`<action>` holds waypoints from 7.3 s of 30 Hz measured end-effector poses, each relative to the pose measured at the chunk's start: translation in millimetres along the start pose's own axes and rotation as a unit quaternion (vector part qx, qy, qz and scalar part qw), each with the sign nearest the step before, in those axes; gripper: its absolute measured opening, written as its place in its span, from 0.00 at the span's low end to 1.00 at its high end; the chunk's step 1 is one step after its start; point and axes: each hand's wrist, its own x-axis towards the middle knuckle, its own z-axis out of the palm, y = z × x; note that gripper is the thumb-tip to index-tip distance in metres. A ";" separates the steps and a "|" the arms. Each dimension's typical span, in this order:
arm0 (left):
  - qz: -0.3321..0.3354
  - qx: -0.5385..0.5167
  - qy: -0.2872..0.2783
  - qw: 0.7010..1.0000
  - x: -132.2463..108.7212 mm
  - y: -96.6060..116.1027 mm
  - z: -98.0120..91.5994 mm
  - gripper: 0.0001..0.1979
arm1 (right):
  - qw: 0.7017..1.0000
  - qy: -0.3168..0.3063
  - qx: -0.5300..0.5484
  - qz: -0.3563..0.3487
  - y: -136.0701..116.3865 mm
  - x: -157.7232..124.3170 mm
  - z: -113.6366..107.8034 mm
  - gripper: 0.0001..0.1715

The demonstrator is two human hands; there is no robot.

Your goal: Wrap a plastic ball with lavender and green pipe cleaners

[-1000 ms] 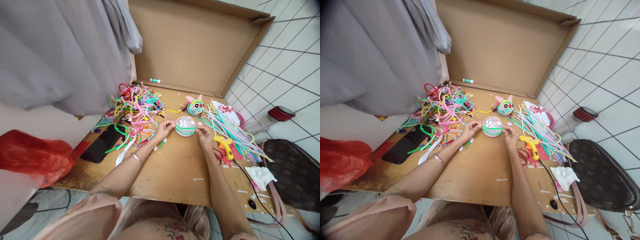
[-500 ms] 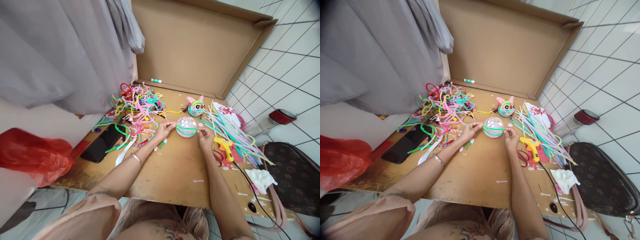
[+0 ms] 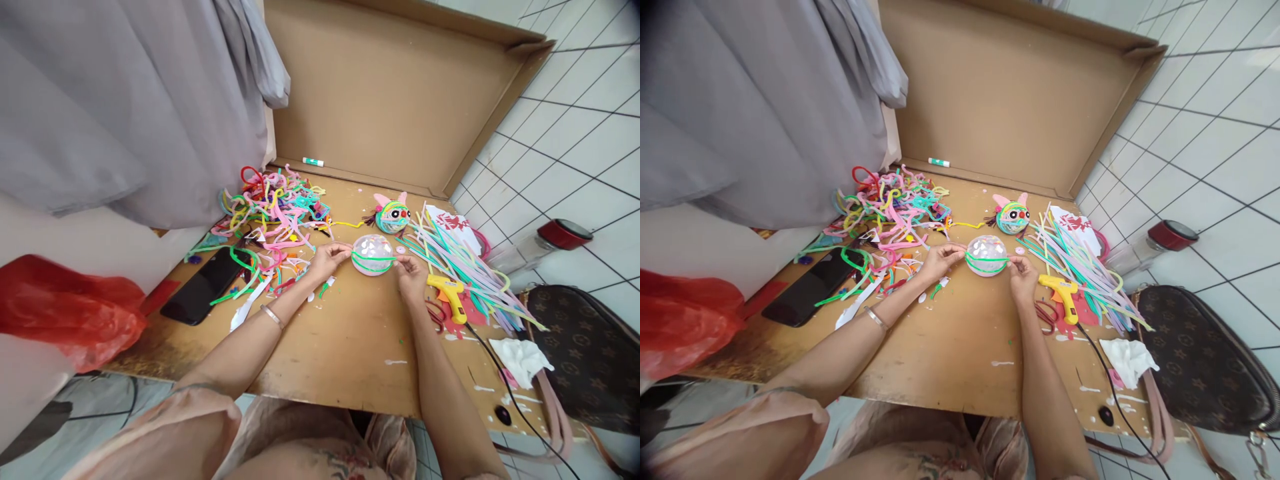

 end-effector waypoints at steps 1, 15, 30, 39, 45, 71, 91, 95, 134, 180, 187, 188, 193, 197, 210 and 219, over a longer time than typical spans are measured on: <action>-0.002 -0.001 0.001 1.000 -0.2 0.6 0.2 0.13 | 1.000 -0.002 -0.002 -0.004 0.2 0.3 -0.1 0.16; -0.041 -0.027 0.046 0.998 4.3 -7.3 -1.4 0.17 | 0.998 -0.011 0.056 0.040 -3.4 -1.5 6.3 0.15; -0.082 -0.029 0.066 0.994 0.6 3.1 0.5 0.23 | 0.996 -0.014 0.067 0.064 -6.8 -2.6 7.9 0.14; -0.082 -0.026 0.043 0.995 -0.6 4.4 2.5 0.23 | 0.996 -0.012 0.061 0.056 -3.6 -2.3 1.7 0.16; -0.072 -0.006 0.022 0.997 -3.1 4.5 1.7 0.19 | 0.995 -0.047 0.056 0.071 -6.1 -4.2 -9.6 0.17; -0.070 -0.113 0.003 0.991 -3.4 -2.2 9.5 0.29 | 0.996 -0.049 0.035 0.060 -9.9 -9.1 -12.9 0.15; -0.040 0.045 0.045 0.997 -16.4 17.1 12.8 0.21 | 0.997 -0.025 0.030 0.062 -12.9 -12.8 -8.1 0.17; -0.031 0.079 0.010 0.996 -17.8 19.5 12.6 0.17 | 0.997 -0.029 0.025 0.065 -14.6 -12.8 -8.4 0.16; 0.121 0.237 -0.014 0.964 -24.3 80.7 -8.3 0.14 | 0.953 -0.231 -0.191 -0.049 -86.2 -56.8 -0.7 0.14; -0.046 -0.012 -0.133 0.990 -46.5 73.3 39.3 0.23 | 0.976 -0.161 0.076 0.123 -90.3 -73.8 25.3 0.23; -0.114 -0.083 -0.085 0.986 -54.8 75.0 48.6 0.26 | 0.977 -0.151 0.086 0.122 -88.7 -70.0 23.6 0.22; -0.113 -0.082 -0.071 0.988 -56.5 74.7 49.9 0.25 | 0.977 -0.152 0.085 0.124 -89.0 -70.1 23.8 0.24; -0.102 -0.081 0.007 0.991 -63.7 71.2 55.2 0.23 | 0.976 -0.154 0.090 0.125 -88.4 -71.7 24.3 0.28; -0.100 -0.085 0.026 0.991 -66.1 66.5 57.3 0.21 | 0.980 -0.159 0.081 0.087 -87.8 -73.0 23.0 0.28; -0.078 -0.077 0.050 0.993 -69.9 64.3 58.3 0.19 | 0.980 -0.185 0.037 0.069 -87.6 -78.4 26.0 0.31; -0.075 -0.074 0.034 0.994 -69.4 64.2 56.4 0.20 | 0.981 -0.177 0.036 0.072 -93.6 -81.1 26.2 0.31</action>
